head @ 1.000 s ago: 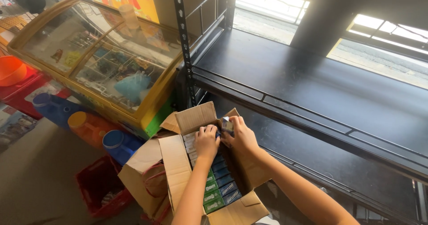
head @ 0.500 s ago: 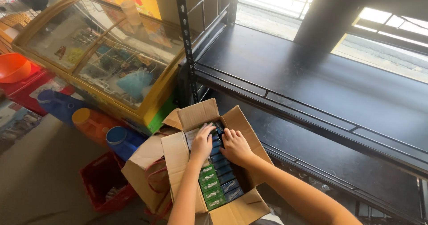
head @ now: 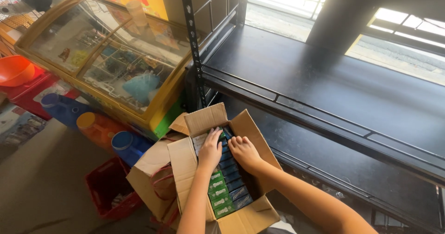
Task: Transferring cigarette packs from a cardboard box onto a store shelf.
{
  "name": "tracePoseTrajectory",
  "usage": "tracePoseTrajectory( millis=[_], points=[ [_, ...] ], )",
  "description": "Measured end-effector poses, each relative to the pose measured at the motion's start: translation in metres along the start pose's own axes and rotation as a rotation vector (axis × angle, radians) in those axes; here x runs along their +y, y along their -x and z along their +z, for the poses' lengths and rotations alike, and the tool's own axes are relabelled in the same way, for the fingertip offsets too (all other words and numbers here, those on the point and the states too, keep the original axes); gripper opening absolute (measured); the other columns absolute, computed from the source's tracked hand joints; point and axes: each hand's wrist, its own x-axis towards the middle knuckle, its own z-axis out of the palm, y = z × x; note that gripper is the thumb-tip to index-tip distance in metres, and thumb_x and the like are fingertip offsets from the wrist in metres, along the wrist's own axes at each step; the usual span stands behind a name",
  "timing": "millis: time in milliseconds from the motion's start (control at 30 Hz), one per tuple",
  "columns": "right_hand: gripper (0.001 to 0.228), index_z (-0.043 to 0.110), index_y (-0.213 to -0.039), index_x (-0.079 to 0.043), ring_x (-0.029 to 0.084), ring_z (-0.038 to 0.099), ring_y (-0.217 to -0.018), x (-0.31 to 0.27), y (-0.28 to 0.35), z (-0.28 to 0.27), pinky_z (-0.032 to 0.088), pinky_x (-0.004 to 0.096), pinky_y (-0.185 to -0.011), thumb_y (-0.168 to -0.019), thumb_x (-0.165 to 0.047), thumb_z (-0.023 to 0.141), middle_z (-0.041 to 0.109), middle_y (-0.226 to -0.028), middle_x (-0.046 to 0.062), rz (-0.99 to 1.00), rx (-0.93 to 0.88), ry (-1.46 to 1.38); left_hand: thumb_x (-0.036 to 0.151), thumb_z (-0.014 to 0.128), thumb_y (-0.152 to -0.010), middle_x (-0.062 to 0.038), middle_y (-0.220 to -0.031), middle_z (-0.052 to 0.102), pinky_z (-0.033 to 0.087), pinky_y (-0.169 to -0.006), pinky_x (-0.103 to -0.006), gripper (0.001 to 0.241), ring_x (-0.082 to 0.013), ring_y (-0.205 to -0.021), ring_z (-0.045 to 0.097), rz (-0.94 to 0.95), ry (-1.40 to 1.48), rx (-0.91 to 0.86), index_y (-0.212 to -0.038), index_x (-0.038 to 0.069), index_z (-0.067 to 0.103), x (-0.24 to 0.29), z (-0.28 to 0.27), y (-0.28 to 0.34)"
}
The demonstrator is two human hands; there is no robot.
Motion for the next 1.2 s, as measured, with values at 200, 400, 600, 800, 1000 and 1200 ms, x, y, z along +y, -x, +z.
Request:
tracePoseTrajectory(
  millis=[200,400,600,800,1000,1200],
  points=[
    [0.024,0.060,-0.109,-0.006,0.021,0.053,-0.097,-0.002,-0.004,0.007,0.041,0.034,-0.085,-0.089,-0.019,0.059,0.053,-0.100,0.006,0.108,-0.015,-0.037,0.011,0.062,-0.091,-0.001,-0.152,0.054,0.046,-0.109,-0.0390,0.048,-0.0242,-0.143,0.046,0.081,-0.004,0.061,-0.139,0.017,0.057,-0.003,0.004,-0.001],
    [0.024,0.059,-0.106,-0.002,0.033,0.055,-0.101,0.036,0.004,-0.055,0.046,0.042,-0.089,-0.082,-0.002,0.062,0.053,-0.109,0.015,0.049,-0.043,-0.770,0.009,0.062,-0.096,-0.006,-0.127,0.073,0.052,-0.100,-0.0386,0.019,-0.0286,-0.125,0.064,0.097,0.176,0.187,-0.111,0.011,0.073,0.022,-0.026,-0.006],
    [0.015,0.063,-0.111,-0.007,0.027,0.067,-0.094,0.108,0.027,-0.181,0.055,0.037,-0.082,-0.096,-0.006,0.062,0.063,-0.108,0.009,0.315,-0.185,-1.197,-0.001,0.057,-0.095,-0.009,-0.102,0.074,0.055,-0.085,-0.0363,0.019,-0.0288,-0.097,0.072,0.155,0.398,0.314,-0.103,0.007,0.072,0.133,-0.084,-0.015],
    [0.013,0.067,-0.108,-0.004,0.026,0.069,-0.098,0.174,0.076,-0.235,0.056,0.035,-0.085,-0.096,-0.008,0.065,0.070,-0.105,0.010,0.407,0.027,-1.186,-0.004,0.058,-0.091,-0.007,-0.099,0.073,0.054,-0.080,-0.0358,0.019,-0.0267,-0.090,0.070,0.607,0.419,0.059,-0.100,0.007,0.070,0.272,-0.099,-0.039],
    [0.007,0.071,-0.102,-0.004,0.023,0.072,-0.085,0.239,0.151,-0.298,0.057,0.034,-0.075,-0.096,-0.006,0.069,0.072,-0.091,0.008,0.537,0.197,-1.032,0.001,0.067,-0.084,-0.004,-0.101,0.072,0.053,-0.085,-0.0386,0.021,-0.0248,-0.092,0.069,0.993,0.420,-0.153,-0.103,0.010,0.069,0.395,-0.081,-0.063],
    [0.019,0.072,-0.109,0.001,0.019,0.080,-0.086,0.305,0.250,-0.367,0.063,0.030,-0.077,-0.091,0.003,0.069,0.080,-0.095,0.010,0.639,0.561,-0.788,0.003,0.072,-0.083,-0.003,-0.108,0.071,0.054,-0.090,-0.0376,0.025,-0.0234,-0.099,0.069,1.294,0.464,-0.185,-0.107,0.011,0.069,0.523,-0.054,-0.085]
  ],
)
